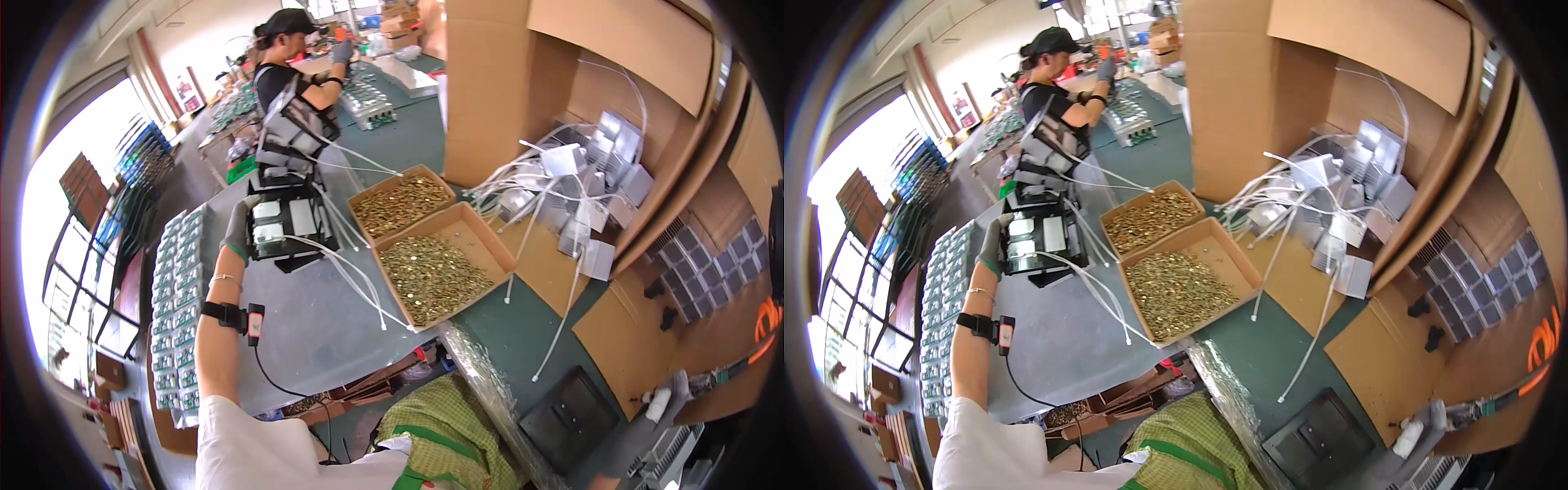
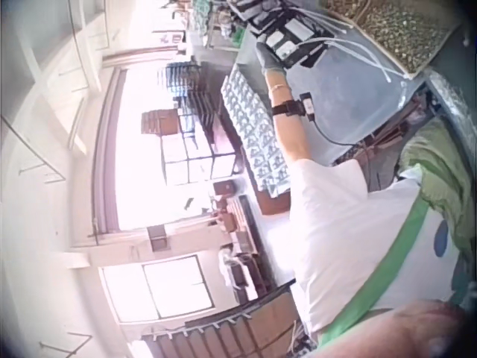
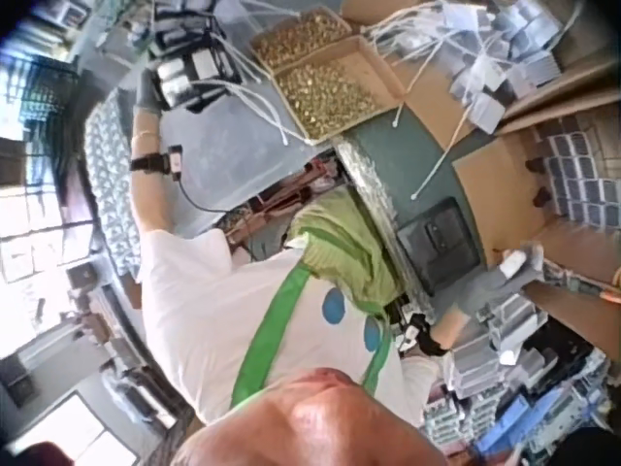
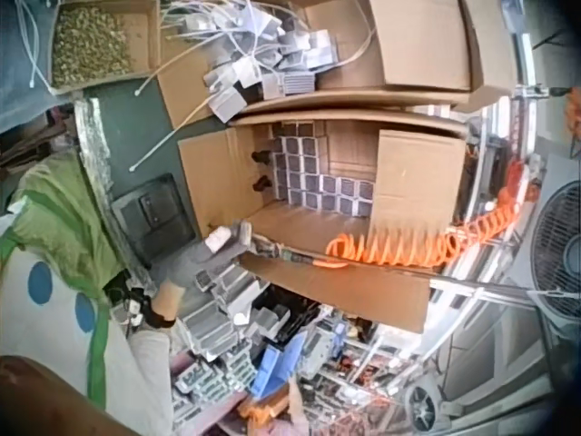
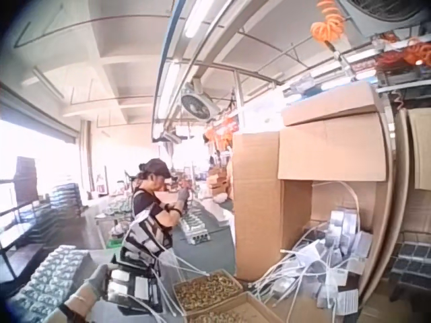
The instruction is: Assembling heatsinks into metal frames and securing them with an electric screwdriver.
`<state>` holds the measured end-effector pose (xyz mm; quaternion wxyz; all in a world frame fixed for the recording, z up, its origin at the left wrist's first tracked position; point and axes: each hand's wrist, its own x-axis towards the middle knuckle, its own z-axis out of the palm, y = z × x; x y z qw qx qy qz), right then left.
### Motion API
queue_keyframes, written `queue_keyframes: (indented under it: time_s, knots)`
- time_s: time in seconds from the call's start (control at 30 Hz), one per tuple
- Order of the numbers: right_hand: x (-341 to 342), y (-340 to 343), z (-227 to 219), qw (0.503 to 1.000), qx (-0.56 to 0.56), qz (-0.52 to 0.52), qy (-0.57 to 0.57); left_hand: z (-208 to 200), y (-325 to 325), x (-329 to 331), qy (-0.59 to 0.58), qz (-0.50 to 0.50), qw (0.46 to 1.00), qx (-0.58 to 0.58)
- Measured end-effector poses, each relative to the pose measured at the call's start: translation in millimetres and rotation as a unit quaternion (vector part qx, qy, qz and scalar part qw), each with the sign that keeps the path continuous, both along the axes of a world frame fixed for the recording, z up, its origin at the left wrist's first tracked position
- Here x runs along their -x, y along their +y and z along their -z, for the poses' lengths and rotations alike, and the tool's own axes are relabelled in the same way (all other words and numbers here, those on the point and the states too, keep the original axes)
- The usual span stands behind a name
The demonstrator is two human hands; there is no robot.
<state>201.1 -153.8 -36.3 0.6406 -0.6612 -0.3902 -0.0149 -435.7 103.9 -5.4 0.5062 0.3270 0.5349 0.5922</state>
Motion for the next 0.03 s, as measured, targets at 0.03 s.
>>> queue_keyframes:
  time_s: [0.03]
  knots:
    - [-5.0, 1.6, 4.8, 0.999, 0.020, 0.007, -0.044, 5.1, 8.1, -0.5, 0.011, 0.016, 1.000, -0.012]
